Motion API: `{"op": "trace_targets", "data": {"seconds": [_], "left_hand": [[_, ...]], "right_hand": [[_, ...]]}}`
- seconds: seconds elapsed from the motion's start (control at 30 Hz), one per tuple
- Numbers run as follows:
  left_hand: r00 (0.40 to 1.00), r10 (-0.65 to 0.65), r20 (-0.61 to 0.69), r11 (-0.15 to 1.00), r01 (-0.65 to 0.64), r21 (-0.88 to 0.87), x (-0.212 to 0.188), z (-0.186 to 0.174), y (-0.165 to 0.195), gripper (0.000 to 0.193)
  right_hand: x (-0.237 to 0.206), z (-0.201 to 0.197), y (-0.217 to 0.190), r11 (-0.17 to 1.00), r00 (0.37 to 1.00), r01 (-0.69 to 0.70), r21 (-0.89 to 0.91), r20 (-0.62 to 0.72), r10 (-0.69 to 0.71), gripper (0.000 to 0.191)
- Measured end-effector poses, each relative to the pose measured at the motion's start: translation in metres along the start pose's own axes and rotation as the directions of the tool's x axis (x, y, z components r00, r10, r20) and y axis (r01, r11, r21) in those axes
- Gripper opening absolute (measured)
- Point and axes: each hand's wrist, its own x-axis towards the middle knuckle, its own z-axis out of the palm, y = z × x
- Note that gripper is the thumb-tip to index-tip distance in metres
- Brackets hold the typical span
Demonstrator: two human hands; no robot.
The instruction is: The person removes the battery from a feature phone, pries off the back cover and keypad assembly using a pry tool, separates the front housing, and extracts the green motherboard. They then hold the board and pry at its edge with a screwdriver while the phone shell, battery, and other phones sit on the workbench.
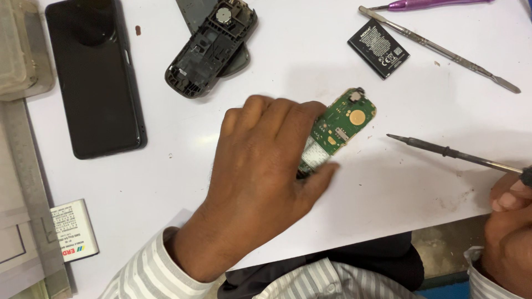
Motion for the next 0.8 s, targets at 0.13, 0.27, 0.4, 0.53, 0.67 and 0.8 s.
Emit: {"op": "trace_targets", "data": {"seconds": [0.13, 0.27, 0.4, 0.53, 0.67, 0.8], "left_hand": [[0.995, -0.045, -0.087, 0.998, 0.04, -0.056, -0.004, 0.0, -0.002, 0.052], [0.978, -0.07, -0.198, 0.997, 0.064, -0.039, -0.004, 0.003, -0.005, 0.024], [0.963, -0.134, -0.232, 0.99, 0.121, -0.068, -0.001, 0.006, -0.009, 0.016], [0.964, -0.169, -0.207, 0.982, 0.147, -0.119, 0.0, 0.006, -0.012, 0.024], [0.958, -0.224, -0.179, 0.963, 0.19, -0.19, 0.0, 0.007, -0.012, 0.026], [0.966, -0.171, -0.193, 0.973, 0.135, -0.188, 0.0, 0.006, -0.01, 0.027]], "right_hand": [[-0.002, 0.0, 0.002, 1.0, 1.0, -0.008, 0.003, 0.008, 0.008, 0.007], [-0.003, 0.002, 0.004, 1.0, 1.0, -0.01, 0.014, 0.017, 0.01, 0.007], [-0.003, 0.004, 0.006, 1.0, 1.0, -0.013, 0.021, 0.019, 0.012, 0.008], [-0.003, 0.005, 0.007, 0.999, 1.0, -0.015, 0.028, 0.021, 0.014, 0.008], [-0.003, 0.006, 0.008, 0.999, 1.0, -0.02, 0.036, 0.023, 0.019, 0.008], [-0.004, 0.005, 0.009, 0.999, 0.999, -0.024, 0.04, 0.026, 0.023, 0.008]]}}
